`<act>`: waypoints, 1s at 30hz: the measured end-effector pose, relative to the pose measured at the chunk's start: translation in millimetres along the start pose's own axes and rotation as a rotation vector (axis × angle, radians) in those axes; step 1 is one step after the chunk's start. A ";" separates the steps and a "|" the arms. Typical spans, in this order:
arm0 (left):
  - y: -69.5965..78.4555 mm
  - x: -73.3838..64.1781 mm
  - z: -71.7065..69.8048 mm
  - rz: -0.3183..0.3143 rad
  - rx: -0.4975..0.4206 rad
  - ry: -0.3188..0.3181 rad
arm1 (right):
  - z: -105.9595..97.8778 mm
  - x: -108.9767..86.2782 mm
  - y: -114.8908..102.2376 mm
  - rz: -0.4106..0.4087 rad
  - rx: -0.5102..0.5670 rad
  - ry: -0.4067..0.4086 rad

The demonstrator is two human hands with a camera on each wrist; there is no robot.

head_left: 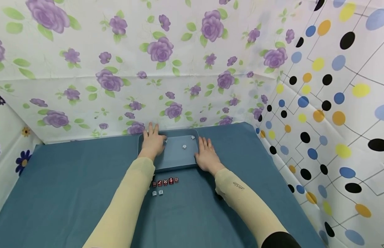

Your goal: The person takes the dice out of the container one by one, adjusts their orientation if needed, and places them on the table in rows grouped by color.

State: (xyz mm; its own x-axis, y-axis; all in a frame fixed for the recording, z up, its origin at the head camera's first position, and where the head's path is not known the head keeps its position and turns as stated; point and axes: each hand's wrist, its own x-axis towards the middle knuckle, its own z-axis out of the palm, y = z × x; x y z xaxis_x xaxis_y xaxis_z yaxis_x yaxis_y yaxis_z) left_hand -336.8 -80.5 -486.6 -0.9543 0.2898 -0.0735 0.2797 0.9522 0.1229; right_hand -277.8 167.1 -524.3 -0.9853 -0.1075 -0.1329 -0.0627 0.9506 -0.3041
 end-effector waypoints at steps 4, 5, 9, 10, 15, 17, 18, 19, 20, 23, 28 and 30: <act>-1.2 3.0 4.1 0.004 -0.008 -0.004 | 0.7 -0.4 -1.8 -0.001 0.002 0.002; -1.2 2.2 4.2 0.004 -0.006 -0.004 | 1.4 -0.2 -2.5 -0.001 0.006 0.002; -1.3 -5.6 4.2 -0.006 0.002 -0.006 | 6.2 -1.1 -4.5 -0.009 0.011 -0.005; -1.3 -8.0 4.2 -0.008 0.004 -0.005 | 7.5 -1.8 -4.9 -0.010 0.012 -0.005; -1.0 -17.6 5.5 -0.001 0.019 -0.014 | 12.0 -8.3 -5.2 -0.009 0.024 -0.007; -1.3 -20.1 6.3 0.002 0.016 -0.023 | 12.6 -11.1 -4.2 -0.010 0.026 -0.011; -1.7 -20.9 6.4 0.002 0.013 -0.027 | 12.8 -12.2 -3.6 -0.011 0.028 -0.013; -2.2 -21.4 6.5 0.002 0.009 -0.032 | 12.8 -13.0 -2.8 -0.009 0.027 -0.019; -2.6 -21.6 5.9 0.005 0.004 -0.033 | 12.2 -13.3 -2.0 -0.008 0.027 -0.019; -3.8 -19.2 2.2 0.015 -0.012 -0.007 | 7.8 -10.1 -0.8 -0.005 0.017 0.000; -6.0 -14.7 -4.2 0.026 -0.035 0.035 | 0.6 -0.5 -0.2 -0.011 0.008 0.017; -6.1 -14.4 -4.8 0.035 -0.053 0.035 | 0.1 1.5 0.4 -0.006 0.004 0.007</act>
State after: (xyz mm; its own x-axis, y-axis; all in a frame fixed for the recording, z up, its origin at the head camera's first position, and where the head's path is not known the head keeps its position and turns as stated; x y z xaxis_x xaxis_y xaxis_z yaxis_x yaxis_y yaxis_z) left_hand -325.3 -91.0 -481.6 -0.9475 0.3181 -0.0335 0.3077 0.9349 0.1767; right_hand -279.3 167.3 -524.7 -0.9860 -0.1107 -0.1247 -0.0676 0.9489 -0.3082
